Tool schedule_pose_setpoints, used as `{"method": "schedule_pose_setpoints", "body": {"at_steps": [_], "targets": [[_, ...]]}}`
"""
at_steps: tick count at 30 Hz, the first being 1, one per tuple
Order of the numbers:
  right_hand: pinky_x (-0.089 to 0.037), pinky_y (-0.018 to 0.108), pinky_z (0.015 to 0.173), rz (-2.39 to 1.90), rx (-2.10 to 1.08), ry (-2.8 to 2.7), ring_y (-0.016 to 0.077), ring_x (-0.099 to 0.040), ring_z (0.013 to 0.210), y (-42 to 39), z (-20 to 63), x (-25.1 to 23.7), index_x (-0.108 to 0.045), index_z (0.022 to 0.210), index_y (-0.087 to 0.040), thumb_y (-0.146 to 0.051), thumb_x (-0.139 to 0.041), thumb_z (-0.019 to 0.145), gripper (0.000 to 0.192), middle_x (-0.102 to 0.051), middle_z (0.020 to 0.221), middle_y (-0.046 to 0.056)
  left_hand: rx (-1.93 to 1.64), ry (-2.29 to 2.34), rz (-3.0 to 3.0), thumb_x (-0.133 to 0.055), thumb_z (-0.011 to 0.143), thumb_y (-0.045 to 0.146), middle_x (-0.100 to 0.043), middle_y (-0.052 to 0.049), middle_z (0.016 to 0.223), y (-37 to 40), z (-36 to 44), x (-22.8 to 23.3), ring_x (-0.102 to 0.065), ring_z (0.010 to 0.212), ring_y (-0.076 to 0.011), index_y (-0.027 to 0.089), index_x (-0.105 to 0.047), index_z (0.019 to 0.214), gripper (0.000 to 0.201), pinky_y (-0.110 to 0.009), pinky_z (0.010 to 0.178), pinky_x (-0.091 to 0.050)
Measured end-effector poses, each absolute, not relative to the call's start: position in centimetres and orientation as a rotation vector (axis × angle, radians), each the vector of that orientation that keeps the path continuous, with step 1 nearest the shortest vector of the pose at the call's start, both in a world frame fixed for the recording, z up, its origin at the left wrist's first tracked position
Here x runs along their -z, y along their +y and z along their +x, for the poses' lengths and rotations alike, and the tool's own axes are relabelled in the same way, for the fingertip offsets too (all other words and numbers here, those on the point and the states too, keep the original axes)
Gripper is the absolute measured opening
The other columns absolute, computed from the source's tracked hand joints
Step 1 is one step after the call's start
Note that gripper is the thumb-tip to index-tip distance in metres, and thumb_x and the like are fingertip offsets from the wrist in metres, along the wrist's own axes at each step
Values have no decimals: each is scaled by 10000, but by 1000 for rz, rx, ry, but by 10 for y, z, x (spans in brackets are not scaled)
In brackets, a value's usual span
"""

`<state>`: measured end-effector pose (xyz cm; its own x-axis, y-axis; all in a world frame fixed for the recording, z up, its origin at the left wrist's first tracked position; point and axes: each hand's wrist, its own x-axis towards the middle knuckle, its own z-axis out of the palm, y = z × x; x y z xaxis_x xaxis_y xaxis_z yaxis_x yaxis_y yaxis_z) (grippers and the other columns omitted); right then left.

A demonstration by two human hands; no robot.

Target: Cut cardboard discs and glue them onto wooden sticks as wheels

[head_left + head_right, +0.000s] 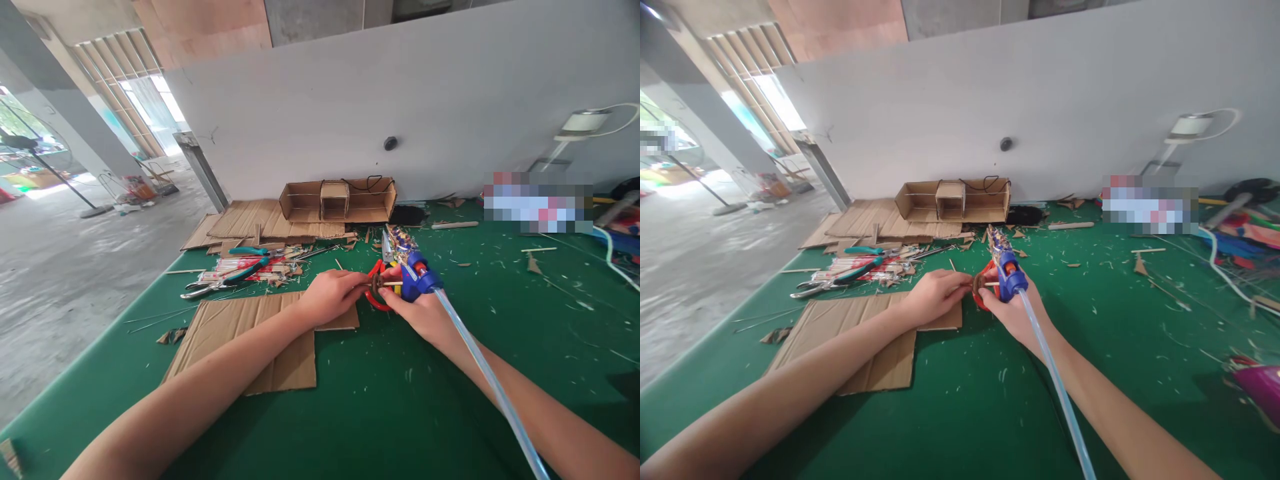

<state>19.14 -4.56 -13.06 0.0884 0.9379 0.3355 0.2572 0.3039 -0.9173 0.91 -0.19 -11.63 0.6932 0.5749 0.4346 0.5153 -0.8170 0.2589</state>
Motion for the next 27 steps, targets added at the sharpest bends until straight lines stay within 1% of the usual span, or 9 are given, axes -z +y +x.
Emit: {"method": "schedule_pose_setpoints", "body": {"at_steps": [3,6,12,17,19,22,24,27], "targets": [[-528,381,759,-1199,-734,-1445,222,-645,851,-44,194,135,-537,905,-218,-315,-657,694,262,-652,913,57,-700,944,2828,-402,908,295,-656,-32,811,-1,9,118,-615,753,-153,190,-587,970,222,-268,683,-467],[-530,370,761,-1204,-781,-1466,206,-646,829,-45,195,133,-537,909,-218,-305,-659,703,255,-649,922,51,-703,916,2832,-410,901,270,-651,-25,797,0,8,119,-612,749,-147,194,-588,946,198,-264,688,-463],[-538,357,724,-1203,-838,-1438,206,-643,821,-46,195,132,-536,921,-222,-305,-666,701,269,-650,920,54,-724,879,2826,-386,914,272,-658,-36,832,0,9,118,-611,769,-153,186,-585,963,222,-281,716,-467],[-504,368,761,-1202,-774,-1418,200,-624,814,-47,196,127,-561,846,-213,-288,-673,680,214,-638,869,38,-777,862,2811,-367,924,273,-653,-49,863,-2,9,116,-604,810,-157,175,-586,957,242,-285,738,-470],[-498,346,687,-1195,-856,-1380,165,-603,706,-49,195,123,-575,837,-202,-287,-666,685,197,-632,838,29,-850,860,2786,-366,925,272,-645,-50,867,-4,9,116,-596,811,-151,169,-581,956,240,-274,725,-469],[-440,289,502,-1102,-1059,-1201,97,-505,518,-50,192,119,-561,845,-201,-295,-689,660,244,-623,813,5,-984,866,2743,-379,923,281,-638,-46,854,-7,11,115,-585,770,-133,162,-577,943,232,-252,688,-464],[-399,263,449,-1036,-1152,-1082,86,-479,499,-50,190,119,-542,826,-201,-278,-719,623,280,-616,804,-5,-1035,877,2738,-383,921,285,-637,-46,832,-9,11,115,-580,737,-127,157,-578,927,233,-246,664,-461],[-382,249,432,-1008,-1193,-1029,94,-486,530,-50,189,119,-534,812,-194,-257,-735,603,296,-605,798,-2,-1023,896,2754,-378,922,290,-638,-46,819,-9,12,114,-582,722,-128,156,-578,912,241,-245,648,-459]]}}
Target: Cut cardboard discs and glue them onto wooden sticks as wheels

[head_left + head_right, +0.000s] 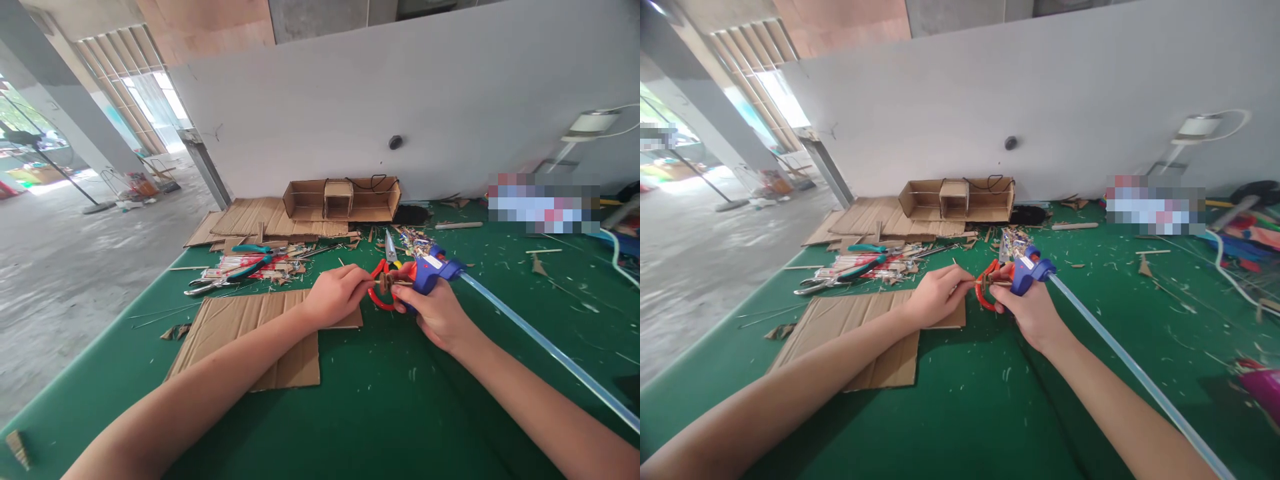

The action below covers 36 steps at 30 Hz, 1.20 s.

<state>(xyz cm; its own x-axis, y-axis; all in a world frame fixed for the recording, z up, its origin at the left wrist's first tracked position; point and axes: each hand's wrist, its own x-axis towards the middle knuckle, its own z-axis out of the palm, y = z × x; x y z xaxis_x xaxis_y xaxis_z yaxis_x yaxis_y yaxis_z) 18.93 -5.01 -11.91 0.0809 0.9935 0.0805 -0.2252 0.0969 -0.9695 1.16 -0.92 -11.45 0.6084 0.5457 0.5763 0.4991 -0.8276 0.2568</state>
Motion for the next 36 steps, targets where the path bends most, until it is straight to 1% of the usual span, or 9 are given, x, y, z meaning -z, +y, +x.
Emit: {"method": "schedule_pose_setpoints", "body": {"at_steps": [5,9,14,15,19,24,28,36], "targets": [[-404,253,449,-1011,-1172,-1097,86,-487,527,-50,191,122,-535,836,-193,-287,-728,631,297,-605,835,9,-941,963,2734,-377,921,307,-637,-41,825,-8,11,115,-584,720,-132,165,-581,890,251,-248,640,-457],[-428,270,465,-1064,-1109,-1156,78,-495,486,-48,193,124,-533,877,-202,-361,-713,662,322,-611,871,13,-916,978,2631,-442,889,297,-639,-21,796,-6,12,117,-572,687,-117,175,-588,850,195,-229,607,-443],[-397,270,419,-1283,-891,-1262,95,-467,420,-51,206,124,-561,908,-207,-484,-608,741,327,-602,709,4,-1094,1146,2406,-513,824,247,-610,4,683,1,11,116,-521,581,-91,176,-586,802,104,-207,538,-405],[-402,271,427,-1312,-833,-1323,103,-480,434,-53,209,125,-571,894,-209,-480,-604,745,311,-603,704,8,-1134,1190,2362,-515,819,244,-606,7,673,2,10,115,-515,572,-88,178,-583,796,97,-206,535,-401],[-455,299,544,-1335,-623,-1589,170,-578,579,-61,215,126,-575,860,-213,-424,-593,765,232,-616,711,28,-1218,1315,2244,-524,801,251,-593,17,649,5,7,111,-503,553,-84,183,-558,756,89,-204,520,-385],[-419,285,544,-1325,-283,-1932,166,-550,569,-63,212,125,-512,755,-233,-376,-576,762,157,-586,664,9,-1234,1387,2230,-529,791,263,-579,23,621,3,8,110,-489,542,-84,181,-549,720,110,-209,521,-372],[-401,274,543,-1301,-269,-2046,170,-555,602,-63,213,122,-479,771,-242,-342,-552,794,126,-584,694,11,-1260,1396,2236,-528,788,257,-578,21,625,2,7,109,-488,547,-85,181,-561,719,108,-210,527,-372],[-424,278,579,-1250,-257,-2116,183,-586,664,-62,214,122,-490,842,-233,-349,-537,807,130,-605,764,33,-1265,1393,2242,-533,790,272,-569,29,605,2,8,111,-486,527,-80,181,-561,717,121,-203,519,-363]]}}
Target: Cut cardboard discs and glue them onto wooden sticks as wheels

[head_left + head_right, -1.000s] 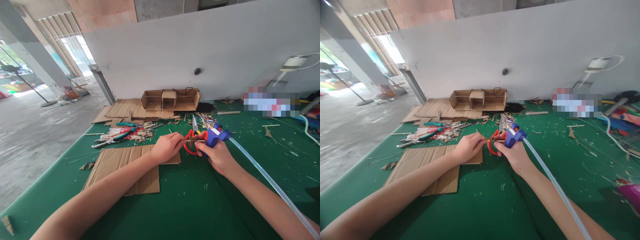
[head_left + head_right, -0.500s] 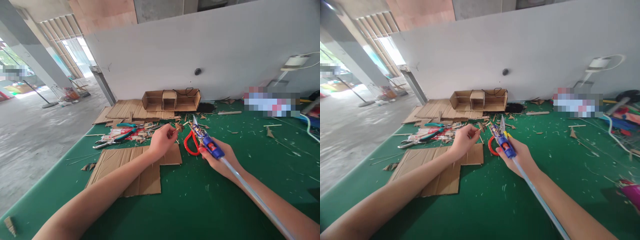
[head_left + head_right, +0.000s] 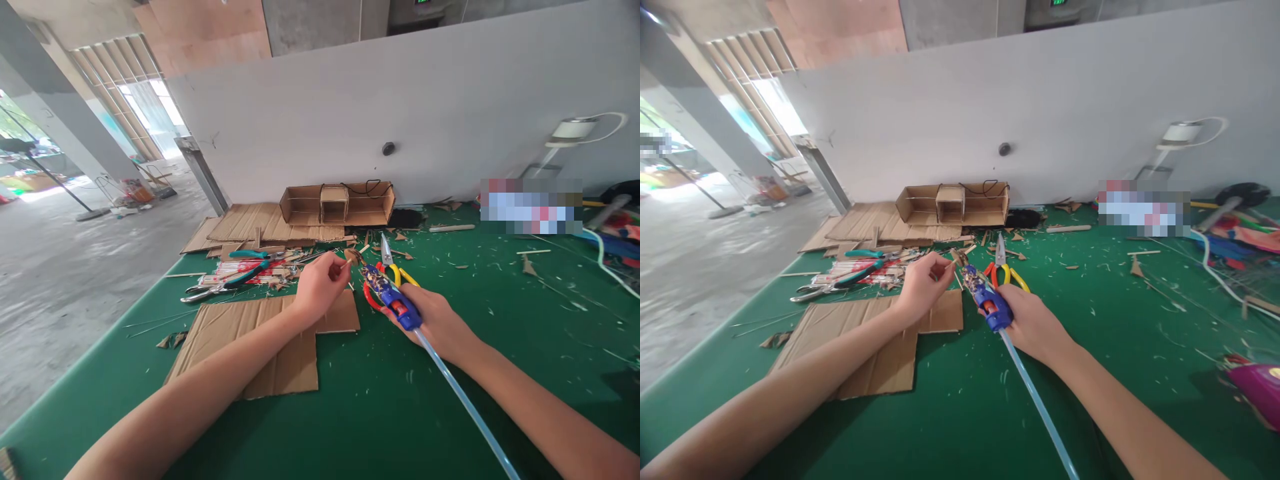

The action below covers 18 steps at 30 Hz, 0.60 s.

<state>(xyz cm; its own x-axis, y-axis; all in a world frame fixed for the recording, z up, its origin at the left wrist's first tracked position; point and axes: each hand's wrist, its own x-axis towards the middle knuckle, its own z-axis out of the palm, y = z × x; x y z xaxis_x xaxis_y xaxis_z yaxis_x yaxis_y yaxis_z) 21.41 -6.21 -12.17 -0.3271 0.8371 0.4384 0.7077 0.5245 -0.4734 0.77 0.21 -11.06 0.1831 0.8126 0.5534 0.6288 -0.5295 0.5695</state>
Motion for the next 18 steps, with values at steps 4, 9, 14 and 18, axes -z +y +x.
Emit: {"method": "schedule_pose_setpoints", "body": {"at_steps": [4,9,14,18], "targets": [[-432,295,595,-1277,-238,-2130,197,-590,684,-63,213,120,-494,855,-221,-324,-520,806,117,-609,781,48,-1261,1391,2248,-533,793,281,-568,28,603,1,9,110,-483,525,-81,180,-561,711,133,-204,520,-363],[-422,287,567,-1308,-221,-2159,190,-567,651,-65,214,119,-473,833,-212,-281,-503,799,83,-590,753,46,-1263,1394,2234,-530,798,295,-562,32,587,0,9,110,-481,518,-80,182,-561,710,146,-204,520,-360],[-408,277,548,-1327,-212,-2193,177,-544,623,-65,214,119,-438,799,-208,-272,-481,806,77,-567,729,38,-1245,1412,2233,-530,794,296,-578,25,606,-1,9,109,-489,535,-84,183,-566,706,147,-208,532,-361],[-405,270,556,-1333,-210,-2195,174,-546,632,-65,214,119,-428,804,-210,-264,-476,812,73,-560,730,32,-1234,1420,2226,-527,795,297,-577,26,601,-2,10,108,-487,535,-84,183,-564,694,156,-209,532,-355]]}}
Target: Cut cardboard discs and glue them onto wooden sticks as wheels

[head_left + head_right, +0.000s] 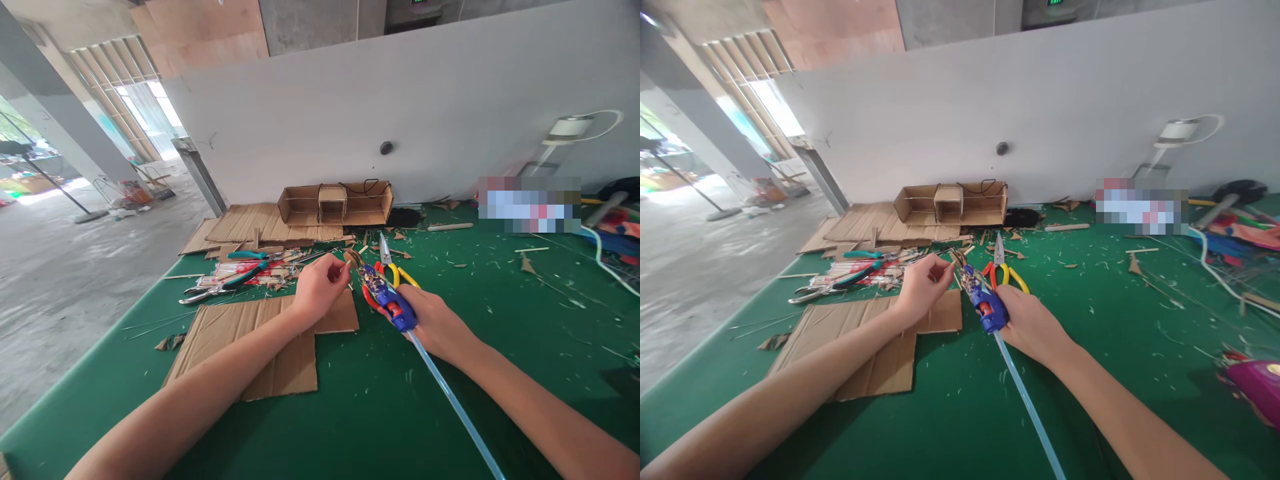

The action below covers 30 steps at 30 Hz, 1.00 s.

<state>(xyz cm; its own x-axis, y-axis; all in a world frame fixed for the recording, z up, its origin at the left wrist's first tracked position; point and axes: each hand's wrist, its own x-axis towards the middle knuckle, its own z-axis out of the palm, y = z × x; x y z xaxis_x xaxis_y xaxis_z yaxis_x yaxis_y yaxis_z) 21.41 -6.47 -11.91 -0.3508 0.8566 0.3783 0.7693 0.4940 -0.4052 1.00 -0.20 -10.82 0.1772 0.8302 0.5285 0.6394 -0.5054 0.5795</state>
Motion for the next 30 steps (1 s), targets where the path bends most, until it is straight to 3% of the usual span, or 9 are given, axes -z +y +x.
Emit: {"method": "schedule_pose_setpoints", "body": {"at_steps": [30], "targets": [[-414,282,568,-1420,-266,-2213,193,-571,655,-64,215,120,-450,806,-206,-279,-488,802,82,-590,734,41,-1277,1355,2169,-511,813,315,-540,29,557,-2,11,110,-454,501,-74,168,-540,646,225,-201,514,-347]]}}
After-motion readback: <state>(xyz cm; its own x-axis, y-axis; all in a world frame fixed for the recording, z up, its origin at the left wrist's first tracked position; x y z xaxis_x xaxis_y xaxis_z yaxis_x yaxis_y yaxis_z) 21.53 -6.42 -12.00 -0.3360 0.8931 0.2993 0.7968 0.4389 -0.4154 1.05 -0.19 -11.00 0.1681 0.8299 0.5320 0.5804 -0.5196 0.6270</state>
